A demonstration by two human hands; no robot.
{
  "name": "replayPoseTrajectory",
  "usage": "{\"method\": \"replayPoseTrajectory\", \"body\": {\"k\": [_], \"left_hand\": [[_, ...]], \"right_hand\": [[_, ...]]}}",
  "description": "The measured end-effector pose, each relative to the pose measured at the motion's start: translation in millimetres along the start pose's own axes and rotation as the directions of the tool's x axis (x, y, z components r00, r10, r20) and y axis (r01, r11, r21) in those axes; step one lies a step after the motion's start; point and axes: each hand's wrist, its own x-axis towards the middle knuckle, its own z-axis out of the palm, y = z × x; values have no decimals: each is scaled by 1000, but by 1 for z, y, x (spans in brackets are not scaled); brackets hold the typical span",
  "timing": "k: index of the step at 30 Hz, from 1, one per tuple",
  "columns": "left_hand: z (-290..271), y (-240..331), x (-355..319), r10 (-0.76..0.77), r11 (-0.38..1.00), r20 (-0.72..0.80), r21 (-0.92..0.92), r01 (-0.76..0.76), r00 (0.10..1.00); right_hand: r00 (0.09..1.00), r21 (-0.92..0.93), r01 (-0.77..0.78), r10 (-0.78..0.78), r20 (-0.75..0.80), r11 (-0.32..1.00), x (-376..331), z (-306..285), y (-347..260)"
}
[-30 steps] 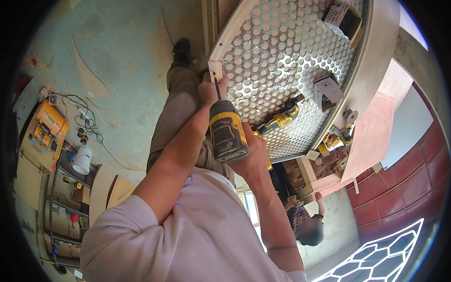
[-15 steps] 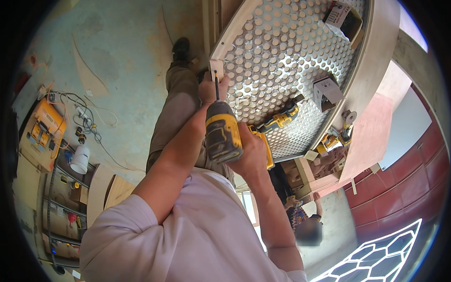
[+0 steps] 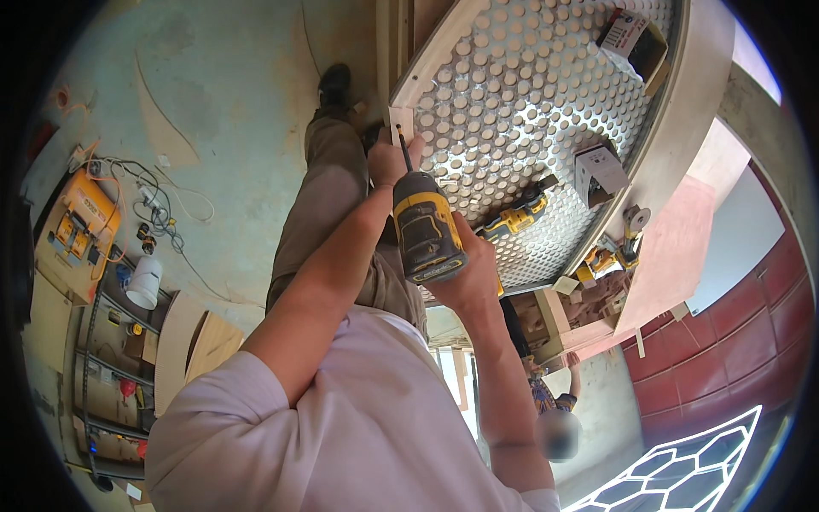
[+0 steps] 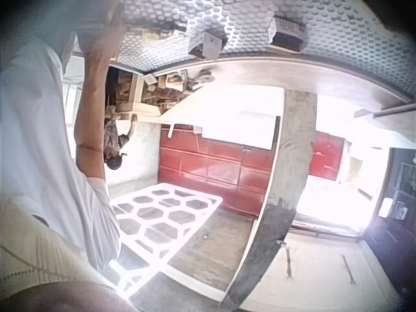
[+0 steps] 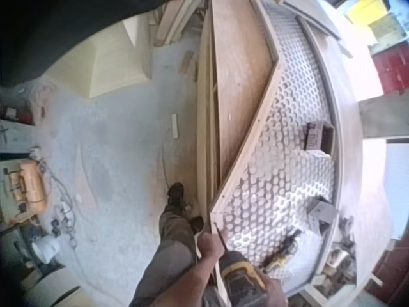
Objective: The user is using a power drill to secure wooden strips onto a large structure with a hexagonal grid pattern.
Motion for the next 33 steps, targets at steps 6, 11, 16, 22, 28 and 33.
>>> {"method": "replayPoseTrajectory", "body": {"k": [6,11,16,22,28,33], "left_hand": [[1,3,4,-30,1000,4,5,30,1000],[0,0,2,-52,999,45,17,52,998],[2,-4,7,-6,1000,59,10,6,998],[3,-5,5,27,1000,33,12,-27,999],[-1,0,5,-53,998,39,-39,54,998],[-3,6,3,-74,997,52,23,73,996]], "right_hand": [[1000,7,7,-7,-13,1000,3,1,-4],[1000,15,16,-15,-20,1000,5,0,-4],[999,11,22,-22,-34,1000,6,0,-3],[1000,-87,-1,1,7,996,7,-3,-6],[999,-129,34,-32,14,991,13,-3,1],[999,-69,53,-54,-8,996,12,-5,7]]}}
